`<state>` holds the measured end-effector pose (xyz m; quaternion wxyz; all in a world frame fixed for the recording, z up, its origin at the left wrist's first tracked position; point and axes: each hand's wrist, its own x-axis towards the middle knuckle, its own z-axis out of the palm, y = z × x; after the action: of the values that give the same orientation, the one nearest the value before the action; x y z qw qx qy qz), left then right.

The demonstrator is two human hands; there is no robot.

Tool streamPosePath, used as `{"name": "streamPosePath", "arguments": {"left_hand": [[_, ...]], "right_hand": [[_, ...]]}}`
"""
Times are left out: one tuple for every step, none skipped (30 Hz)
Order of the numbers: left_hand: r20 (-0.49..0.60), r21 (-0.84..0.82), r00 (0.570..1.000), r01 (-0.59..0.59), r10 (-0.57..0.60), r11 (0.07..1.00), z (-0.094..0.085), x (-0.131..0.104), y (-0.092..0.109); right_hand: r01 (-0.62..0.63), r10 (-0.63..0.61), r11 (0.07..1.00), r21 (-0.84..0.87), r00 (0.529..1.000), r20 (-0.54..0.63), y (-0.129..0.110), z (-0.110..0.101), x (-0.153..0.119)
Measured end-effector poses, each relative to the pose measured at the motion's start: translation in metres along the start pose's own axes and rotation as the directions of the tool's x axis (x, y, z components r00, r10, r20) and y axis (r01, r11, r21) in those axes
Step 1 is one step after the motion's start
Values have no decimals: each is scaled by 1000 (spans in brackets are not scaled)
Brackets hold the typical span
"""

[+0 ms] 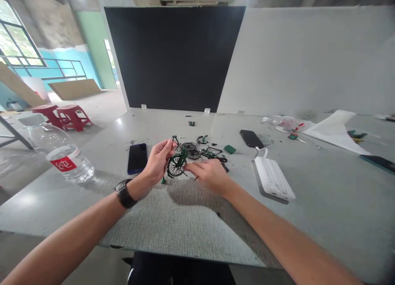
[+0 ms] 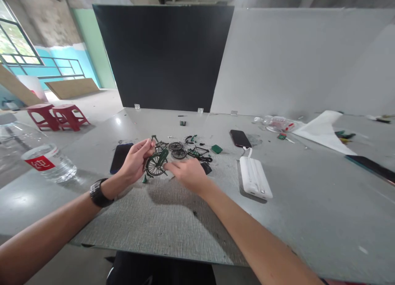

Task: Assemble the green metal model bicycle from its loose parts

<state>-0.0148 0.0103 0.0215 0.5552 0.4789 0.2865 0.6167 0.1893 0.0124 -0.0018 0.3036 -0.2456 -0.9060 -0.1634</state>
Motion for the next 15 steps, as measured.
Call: {"name": "streamPosePath", "arguments": {"left_hand": [[8, -11, 1000, -4, 4, 1000, 0, 1, 2], [12, -10, 1000, -14, 14, 1000, -1, 1, 3], [15, -4, 1000, -18, 18, 1000, 0, 1, 4], [18, 3, 1000, -14, 14, 1000, 0, 1, 4], [17, 11, 1000, -9, 9, 1000, 1, 1, 3], [15, 21, 1000, -4, 4, 1000, 2, 0, 2], [15, 33, 1000, 1, -1, 999, 4, 0, 1], [16, 45, 1000, 2, -2, 999, 5, -1, 0], [24, 58, 1000, 4, -5, 998, 7, -2, -2], [34, 71, 999, 6, -9, 997, 8, -3, -3], [45, 82, 999, 7, -11, 997, 10, -4, -4], [55, 90, 998, 9, -14, 996, 10, -5, -5], [63, 97, 998, 13, -20, 995, 11, -6, -5], [70, 101, 997, 17, -24, 995, 12, -7, -6], [78, 104, 996, 22, -30, 994, 12, -7, -7]], "right_hand": [[-21, 21, 1000, 3, 999, -24, 3, -1, -1], [-71, 71, 997, 14, 996, -61, 5, -2, -2], [-128, 129, 991, 26, 988, -83, 6, -4, -2], [-175, 178, 984, 37, 979, -98, 6, -5, -2], [-199, 203, 979, 45, 973, -107, 6, -7, -1], [-198, 203, 979, 51, 973, -107, 5, -9, -1], [-180, 185, 982, 55, 977, -109, 4, -11, 0], [-153, 159, 987, 59, 981, -111, 2, -12, 0], [-128, 134, 990, 60, 985, -109, 0, -13, 0], [-112, 118, 992, 59, 987, -107, -1, -14, 1], [-108, 114, 992, 57, 988, -108, -2, -15, 0], [-108, 114, 993, 54, 987, -111, -3, -15, 0], [-105, 110, 993, 52, 987, -113, -4, -16, 0], [-98, 104, 994, 54, 988, -113, -4, -16, -1], [-89, 96, 994, 60, 989, -114, -5, -16, -2]]}}
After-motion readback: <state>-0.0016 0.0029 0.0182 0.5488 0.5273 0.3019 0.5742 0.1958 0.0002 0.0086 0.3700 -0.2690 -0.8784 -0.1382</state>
